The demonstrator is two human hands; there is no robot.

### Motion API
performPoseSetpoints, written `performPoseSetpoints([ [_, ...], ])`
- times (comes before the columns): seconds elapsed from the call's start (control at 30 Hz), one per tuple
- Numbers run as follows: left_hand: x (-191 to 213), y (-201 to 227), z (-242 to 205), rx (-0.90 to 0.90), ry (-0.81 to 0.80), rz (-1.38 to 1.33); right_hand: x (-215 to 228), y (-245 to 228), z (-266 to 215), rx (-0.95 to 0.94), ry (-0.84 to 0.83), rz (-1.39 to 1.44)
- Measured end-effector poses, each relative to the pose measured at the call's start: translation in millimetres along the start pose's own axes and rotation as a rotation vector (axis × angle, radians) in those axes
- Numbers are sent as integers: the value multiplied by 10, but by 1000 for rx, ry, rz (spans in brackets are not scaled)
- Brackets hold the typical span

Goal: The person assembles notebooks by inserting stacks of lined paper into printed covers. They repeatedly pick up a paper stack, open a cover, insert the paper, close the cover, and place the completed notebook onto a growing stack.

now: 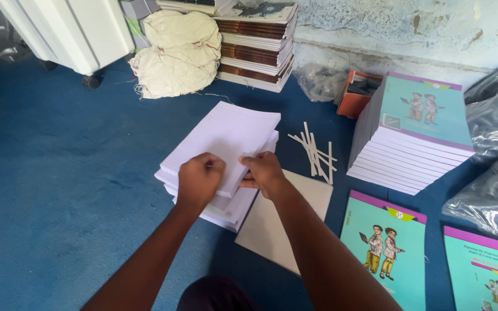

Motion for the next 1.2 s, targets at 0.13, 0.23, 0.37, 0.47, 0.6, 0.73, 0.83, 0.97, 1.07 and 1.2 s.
performPoseSetpoints([
  [0.13,51,-352,63,197,42,-392,-9,-34,-56,-55,30,20],
  [0.23,20,-431,119,241,17,-583,-16,-50,-100,-34,23,60],
  [0.37,218,-387,178,197,30,-294,28,-21,-152,-80,128,75],
  [0.47,508,-295,190,113,169,-175,56,-54,-194,-80,150,90],
  [0.6,706,-345,225,183,209,-183,135,-109,-292,-43,120,148],
  [0.73,699,-361,239,203,173,-166,336,-220,-499,3,59,136],
  [0.83,544,-322,211,171,117,-176,549,-269,-699,-6,111,136],
  [0.97,236,-99,206,96,-25,-140,811,-381,-1084,12,114,87],
  [1.07,-153,139,155,79,-278,-51,1078,-433,-1395,-14,205,26],
  [1.2,-594,417,38,146,-451,-16,1399,-460,-1771,-16,254,-1],
])
Point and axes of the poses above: each hand's wrist, its own z-axis towards the middle knuckle, its own x-axis out of the back of the hand, y = z × x, the point moved 9 cm from there along z, towards the middle knuckle, and after that the axes turned 3 degrees about -y, right-handed, at the moved point
